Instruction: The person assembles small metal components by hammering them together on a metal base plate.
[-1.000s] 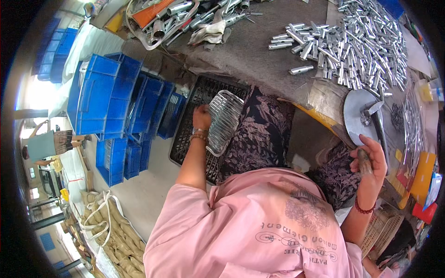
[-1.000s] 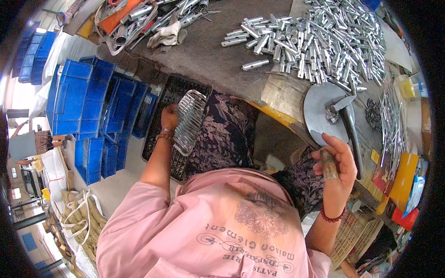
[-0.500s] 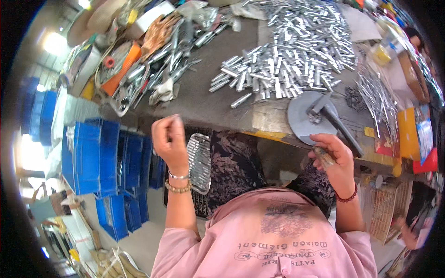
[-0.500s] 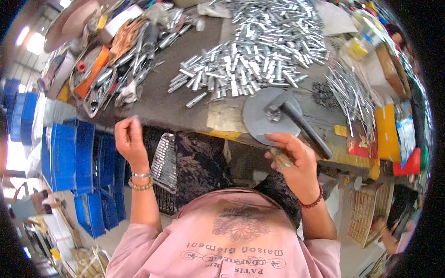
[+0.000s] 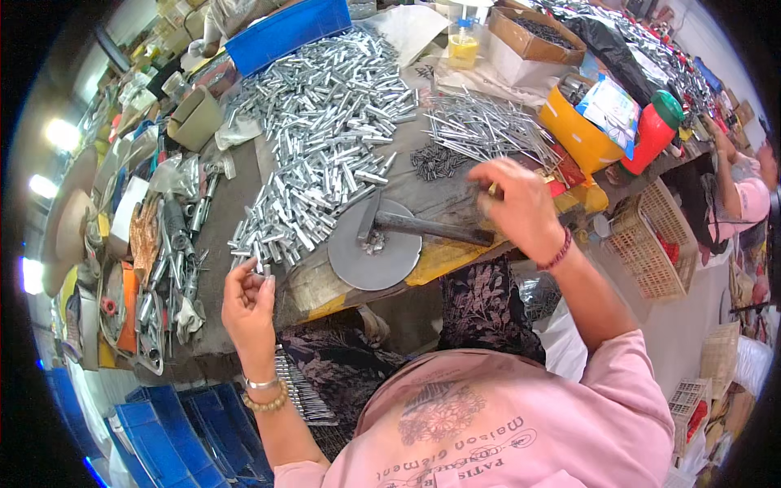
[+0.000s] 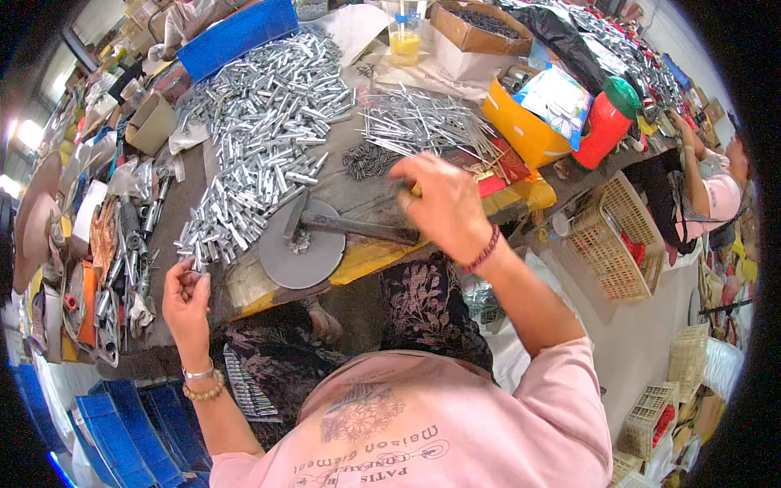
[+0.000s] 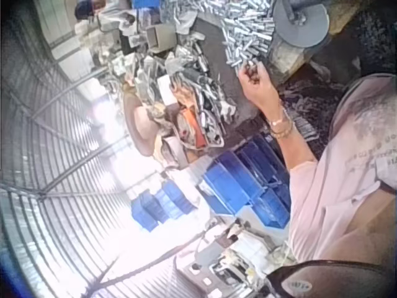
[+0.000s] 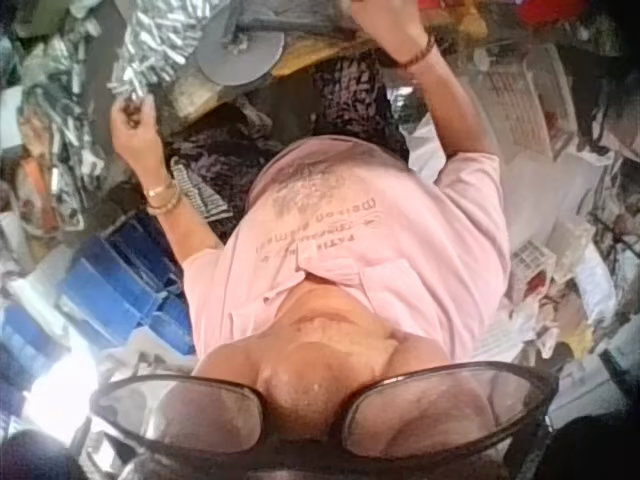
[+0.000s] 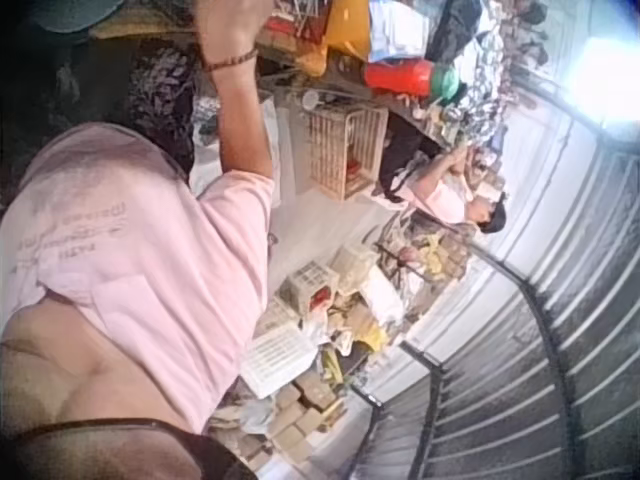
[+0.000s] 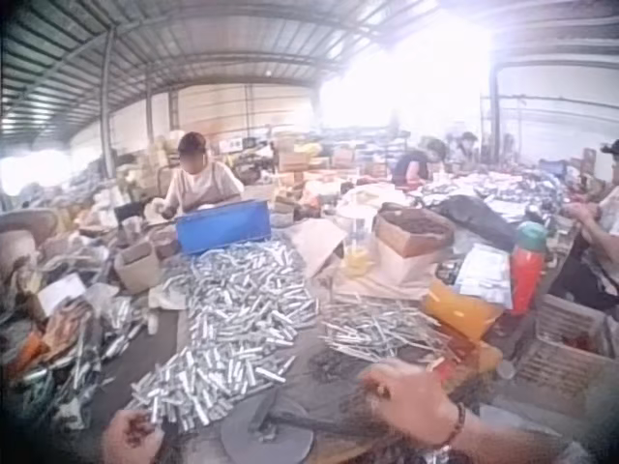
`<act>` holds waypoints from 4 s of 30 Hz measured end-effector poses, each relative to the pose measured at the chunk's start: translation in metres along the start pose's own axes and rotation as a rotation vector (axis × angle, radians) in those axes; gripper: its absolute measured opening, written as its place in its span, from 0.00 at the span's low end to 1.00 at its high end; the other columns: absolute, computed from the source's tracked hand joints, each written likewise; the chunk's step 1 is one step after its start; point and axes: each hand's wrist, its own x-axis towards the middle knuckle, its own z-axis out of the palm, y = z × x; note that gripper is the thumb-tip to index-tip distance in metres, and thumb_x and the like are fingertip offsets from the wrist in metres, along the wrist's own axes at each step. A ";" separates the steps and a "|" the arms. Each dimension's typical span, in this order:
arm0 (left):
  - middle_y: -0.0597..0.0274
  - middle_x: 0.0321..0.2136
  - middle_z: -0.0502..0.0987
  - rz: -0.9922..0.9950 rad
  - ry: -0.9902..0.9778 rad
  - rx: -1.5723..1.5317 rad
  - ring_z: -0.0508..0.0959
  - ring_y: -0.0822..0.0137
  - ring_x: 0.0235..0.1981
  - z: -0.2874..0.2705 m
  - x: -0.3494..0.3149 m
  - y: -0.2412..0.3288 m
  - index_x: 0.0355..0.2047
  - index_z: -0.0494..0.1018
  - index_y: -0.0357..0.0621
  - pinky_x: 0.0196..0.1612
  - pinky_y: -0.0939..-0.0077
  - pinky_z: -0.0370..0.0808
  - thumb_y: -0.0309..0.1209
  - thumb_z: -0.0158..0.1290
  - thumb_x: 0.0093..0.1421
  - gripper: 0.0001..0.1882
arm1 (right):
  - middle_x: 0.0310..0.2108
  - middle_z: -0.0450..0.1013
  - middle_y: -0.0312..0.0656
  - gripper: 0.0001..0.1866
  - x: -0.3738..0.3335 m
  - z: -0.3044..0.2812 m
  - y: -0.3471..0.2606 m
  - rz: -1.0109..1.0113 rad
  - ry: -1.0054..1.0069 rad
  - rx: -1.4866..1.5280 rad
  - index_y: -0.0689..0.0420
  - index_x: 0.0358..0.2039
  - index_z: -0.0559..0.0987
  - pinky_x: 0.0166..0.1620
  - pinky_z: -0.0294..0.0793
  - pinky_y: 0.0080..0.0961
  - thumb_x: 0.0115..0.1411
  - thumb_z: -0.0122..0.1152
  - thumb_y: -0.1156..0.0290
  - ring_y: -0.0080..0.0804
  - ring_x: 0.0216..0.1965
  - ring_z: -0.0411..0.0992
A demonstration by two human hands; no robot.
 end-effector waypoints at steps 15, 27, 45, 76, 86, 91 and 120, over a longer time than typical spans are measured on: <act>0.64 0.41 0.82 -0.181 -0.307 -0.600 0.83 0.75 0.38 0.058 -0.026 0.056 0.48 0.80 0.38 0.40 0.82 0.80 0.20 0.59 0.69 0.08 | 0.43 0.78 0.47 0.17 0.046 0.021 0.031 -0.133 0.024 -0.461 0.54 0.47 0.77 0.45 0.82 0.45 0.57 0.64 0.80 0.48 0.42 0.82; 0.62 0.34 0.78 0.278 -0.128 0.005 0.80 0.58 0.36 0.062 -0.022 0.063 0.39 0.87 0.45 0.39 0.64 0.76 0.28 0.70 0.58 0.08 | 0.34 0.79 0.35 0.10 -0.018 0.044 -0.072 0.102 -0.348 0.775 0.58 0.39 0.84 0.39 0.80 0.25 0.57 0.67 0.85 0.22 0.34 0.81; 0.60 0.35 0.78 0.324 -0.198 -0.025 0.80 0.63 0.36 0.060 -0.015 0.052 0.40 0.86 0.39 0.41 0.71 0.76 0.22 0.69 0.58 0.09 | 0.34 0.72 0.37 0.09 -0.016 0.049 -0.068 -0.468 -0.115 0.060 0.51 0.33 0.84 0.48 0.76 0.38 0.48 0.69 0.76 0.40 0.41 0.75; 0.58 0.34 0.76 0.304 -0.200 -0.110 0.79 0.58 0.34 0.063 -0.017 0.056 0.38 0.84 0.41 0.38 0.66 0.75 0.23 0.68 0.60 0.06 | 0.37 0.77 0.42 0.10 0.014 0.033 -0.026 -0.253 0.040 -0.054 0.53 0.38 0.85 0.50 0.79 0.42 0.53 0.69 0.76 0.45 0.46 0.79; 0.58 0.34 0.77 0.271 -0.208 -0.114 0.79 0.58 0.34 0.063 -0.018 0.056 0.38 0.84 0.42 0.37 0.65 0.75 0.23 0.68 0.60 0.07 | 0.39 0.76 0.40 0.14 0.049 0.038 0.010 -0.341 -0.068 -0.297 0.52 0.40 0.85 0.53 0.78 0.41 0.51 0.72 0.74 0.44 0.49 0.78; 0.60 0.34 0.76 0.327 -0.201 -0.100 0.78 0.65 0.34 0.063 -0.016 0.053 0.39 0.84 0.38 0.38 0.73 0.74 0.19 0.67 0.59 0.08 | 0.40 0.76 0.39 0.13 0.052 0.040 0.010 -0.341 -0.077 -0.299 0.53 0.39 0.84 0.55 0.77 0.41 0.51 0.74 0.73 0.43 0.49 0.77; 0.61 0.34 0.76 0.340 -0.175 -0.041 0.80 0.56 0.38 0.066 -0.018 0.048 0.36 0.82 0.44 0.38 0.61 0.76 0.25 0.66 0.58 0.06 | 0.39 0.75 0.46 0.12 0.014 0.059 -0.088 -0.534 -0.338 0.257 0.58 0.38 0.80 0.49 0.76 0.46 0.51 0.66 0.77 0.52 0.45 0.75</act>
